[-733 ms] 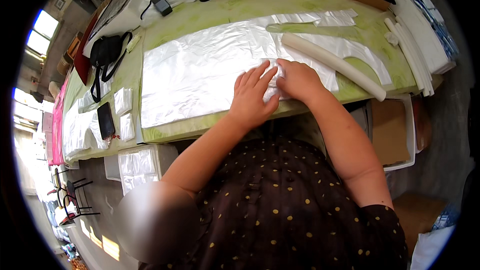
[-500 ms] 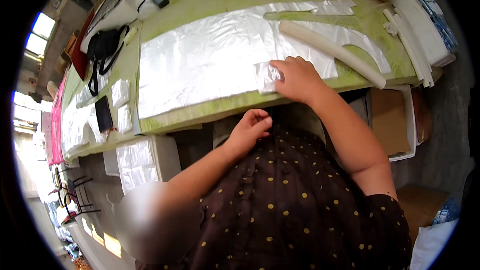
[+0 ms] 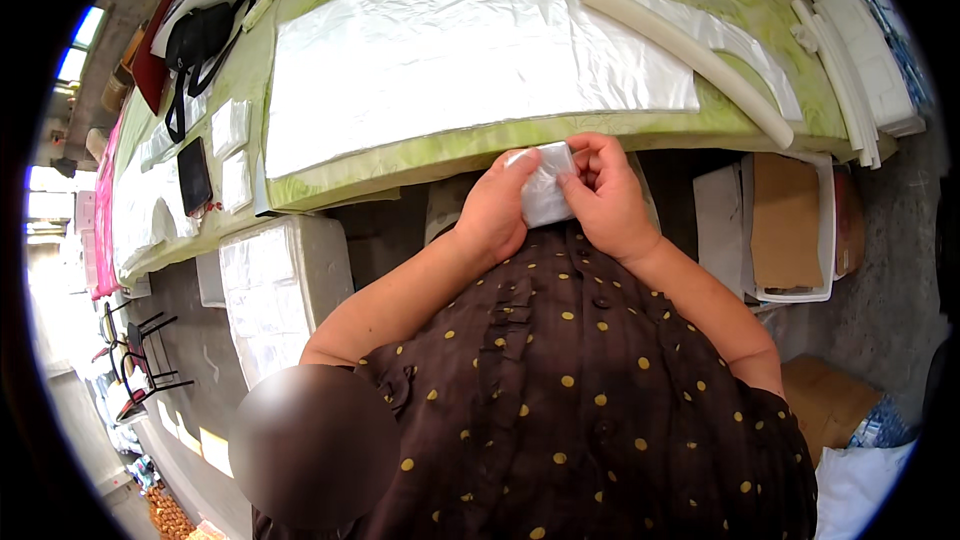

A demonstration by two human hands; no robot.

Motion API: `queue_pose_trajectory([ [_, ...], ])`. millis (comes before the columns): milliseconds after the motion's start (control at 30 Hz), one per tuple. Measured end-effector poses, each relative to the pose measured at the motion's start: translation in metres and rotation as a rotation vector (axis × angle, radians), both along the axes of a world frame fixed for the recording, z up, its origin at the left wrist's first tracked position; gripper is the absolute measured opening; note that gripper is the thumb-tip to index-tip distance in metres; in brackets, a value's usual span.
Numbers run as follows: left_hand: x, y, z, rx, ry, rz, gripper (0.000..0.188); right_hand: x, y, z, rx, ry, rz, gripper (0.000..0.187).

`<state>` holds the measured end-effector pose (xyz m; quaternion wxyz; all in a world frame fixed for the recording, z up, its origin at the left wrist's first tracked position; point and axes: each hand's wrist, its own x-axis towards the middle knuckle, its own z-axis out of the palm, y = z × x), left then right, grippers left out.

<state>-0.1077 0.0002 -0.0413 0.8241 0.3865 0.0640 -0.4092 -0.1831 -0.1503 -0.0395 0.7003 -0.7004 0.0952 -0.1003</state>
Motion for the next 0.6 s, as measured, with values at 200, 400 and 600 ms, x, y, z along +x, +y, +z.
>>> queue_pose_trajectory([
  [200, -0.005, 0.029, 0.015, -0.003, -0.078, 0.126, 0.024, 0.006, -0.001, -0.002, 0.135, -0.145, -0.094, 0.040],
  [400, -0.012, 0.031, -0.005, 0.083, -0.352, 0.159, 0.024, 0.008, 0.007, -0.006, 0.124, -0.147, -0.041, 0.042],
  [600, 0.021, 0.062, 0.022, 0.323, -0.331, 0.294, 0.024, 0.006, 0.006, 0.001, 0.083, -0.123, 0.083, 0.047],
])
